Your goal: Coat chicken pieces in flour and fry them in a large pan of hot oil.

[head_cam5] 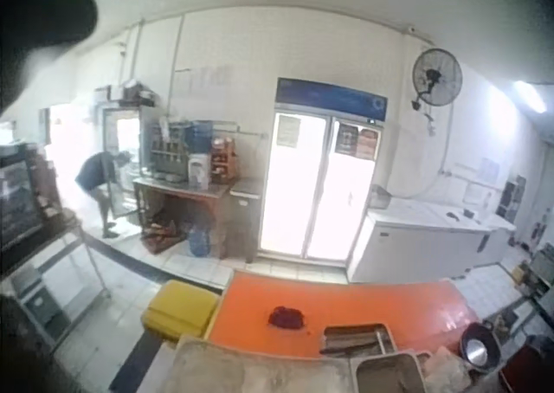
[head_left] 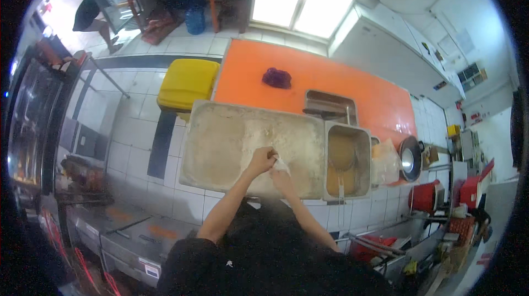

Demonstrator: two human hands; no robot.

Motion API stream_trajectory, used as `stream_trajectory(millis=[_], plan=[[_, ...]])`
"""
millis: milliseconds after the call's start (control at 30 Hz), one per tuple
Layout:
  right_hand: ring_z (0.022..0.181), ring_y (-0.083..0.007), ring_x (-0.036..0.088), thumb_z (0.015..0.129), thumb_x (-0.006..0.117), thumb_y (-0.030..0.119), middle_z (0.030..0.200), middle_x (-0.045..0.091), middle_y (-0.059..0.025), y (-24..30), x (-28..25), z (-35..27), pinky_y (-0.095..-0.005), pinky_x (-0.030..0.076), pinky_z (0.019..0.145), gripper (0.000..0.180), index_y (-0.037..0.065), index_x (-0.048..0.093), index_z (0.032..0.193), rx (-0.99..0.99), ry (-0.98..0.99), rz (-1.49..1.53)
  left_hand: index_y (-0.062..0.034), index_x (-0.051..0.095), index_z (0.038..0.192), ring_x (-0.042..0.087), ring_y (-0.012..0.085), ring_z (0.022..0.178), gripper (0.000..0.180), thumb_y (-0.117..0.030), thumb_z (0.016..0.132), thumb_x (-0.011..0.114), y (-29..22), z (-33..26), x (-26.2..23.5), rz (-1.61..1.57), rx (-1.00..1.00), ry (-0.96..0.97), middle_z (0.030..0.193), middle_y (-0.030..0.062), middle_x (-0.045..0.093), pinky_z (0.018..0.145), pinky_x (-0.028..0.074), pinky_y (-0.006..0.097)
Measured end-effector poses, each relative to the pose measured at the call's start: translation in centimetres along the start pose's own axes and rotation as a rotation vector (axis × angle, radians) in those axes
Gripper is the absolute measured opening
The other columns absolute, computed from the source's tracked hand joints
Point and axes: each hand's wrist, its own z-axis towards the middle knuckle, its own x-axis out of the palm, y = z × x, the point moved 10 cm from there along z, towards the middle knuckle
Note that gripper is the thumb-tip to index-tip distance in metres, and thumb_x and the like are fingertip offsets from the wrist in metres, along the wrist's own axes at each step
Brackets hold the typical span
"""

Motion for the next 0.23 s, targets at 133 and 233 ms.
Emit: stream_trajectory(millis=[133,233], plan=[[0.107,-0.0404,0.053,0.087,0.052,0.022,0.114,0.054,-0.0299,9.0,-5.3,-8.8,-0.0462,0.041,0.089,0.038,-0.005,0.054,0.113,-0.428,-0.186,0.054,-0.0041,0.068,0.080,0.065,0.0274,0.074,0.014,-0.010,0.068,0.063,6.1,-0.1,-4.3,0.262,-0.125,-0.100,0.076,0.0150,0.066,0.067,0.050,0.037],[0.122,-0.0352,0.044,0.085,0.058,0.030,0.128,0.051,-0.0194,5.3,-5.5,-7.5,-0.0360,0.030,0.106,0.049,0.004,0.051,0.125,-0.555,0.155,0.312,-0.0037,0.068,0.084,0.065,0.0264,0.086,0.020,-0.019,0.072,0.064,5.4,-1.5,-3.9,0.397,-0.101,-0.091,0.084,0.0198,0.066,0.080,0.049,0.040]])
